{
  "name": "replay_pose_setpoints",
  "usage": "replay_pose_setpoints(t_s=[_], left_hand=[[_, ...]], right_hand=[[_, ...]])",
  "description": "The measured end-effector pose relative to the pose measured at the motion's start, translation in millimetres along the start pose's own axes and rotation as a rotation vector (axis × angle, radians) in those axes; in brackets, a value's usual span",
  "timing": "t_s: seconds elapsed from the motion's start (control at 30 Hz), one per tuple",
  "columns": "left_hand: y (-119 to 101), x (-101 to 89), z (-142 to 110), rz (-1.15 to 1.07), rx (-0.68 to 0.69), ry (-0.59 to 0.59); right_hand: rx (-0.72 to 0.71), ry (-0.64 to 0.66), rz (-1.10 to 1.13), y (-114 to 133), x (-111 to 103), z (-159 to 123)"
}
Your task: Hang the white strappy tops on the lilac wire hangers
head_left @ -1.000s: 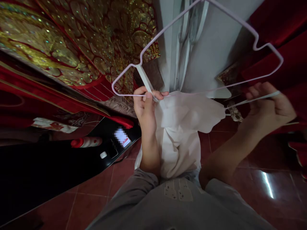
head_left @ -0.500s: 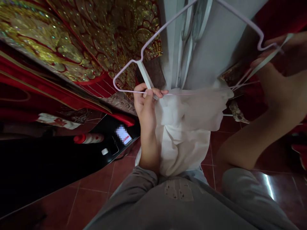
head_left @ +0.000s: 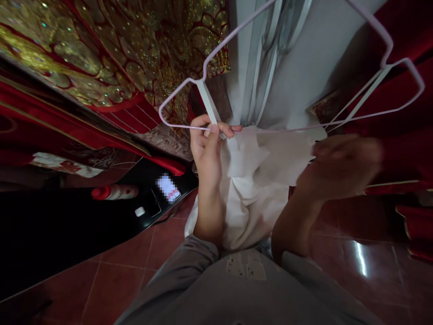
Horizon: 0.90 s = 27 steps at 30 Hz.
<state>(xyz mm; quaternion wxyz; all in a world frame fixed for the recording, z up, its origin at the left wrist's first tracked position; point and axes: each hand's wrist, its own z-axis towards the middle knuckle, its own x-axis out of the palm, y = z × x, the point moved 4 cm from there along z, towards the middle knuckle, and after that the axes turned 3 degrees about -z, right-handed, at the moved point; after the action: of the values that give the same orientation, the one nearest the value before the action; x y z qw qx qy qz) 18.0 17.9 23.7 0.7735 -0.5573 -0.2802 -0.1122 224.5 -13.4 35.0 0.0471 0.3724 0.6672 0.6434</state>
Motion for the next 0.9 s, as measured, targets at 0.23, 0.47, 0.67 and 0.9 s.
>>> replay_pose_setpoints(t_s=[0.23,0.47,0.67,0.9], left_hand=[[-6.9,3.1,-3.3,0.000,0.003,0.022],[-12.8,-8.0,-7.2,0.040,0.018,0.030],[-27.0,-22.9,-13.2,0.333,0.076,0.009],[-66.4,-19.7,-9.8,0.086,0.051,-0.020]], right_hand=[[-0.157,0.239,-0.017,-9.2,30.2,2.2],[-0.050,0.332,0.208,-21.1,25.0,-15.3],[-0.076,0.374,0.175,-24.8,23.5,-10.5],[-0.080,0.362,0.163,-22.8,21.4,-7.1]])
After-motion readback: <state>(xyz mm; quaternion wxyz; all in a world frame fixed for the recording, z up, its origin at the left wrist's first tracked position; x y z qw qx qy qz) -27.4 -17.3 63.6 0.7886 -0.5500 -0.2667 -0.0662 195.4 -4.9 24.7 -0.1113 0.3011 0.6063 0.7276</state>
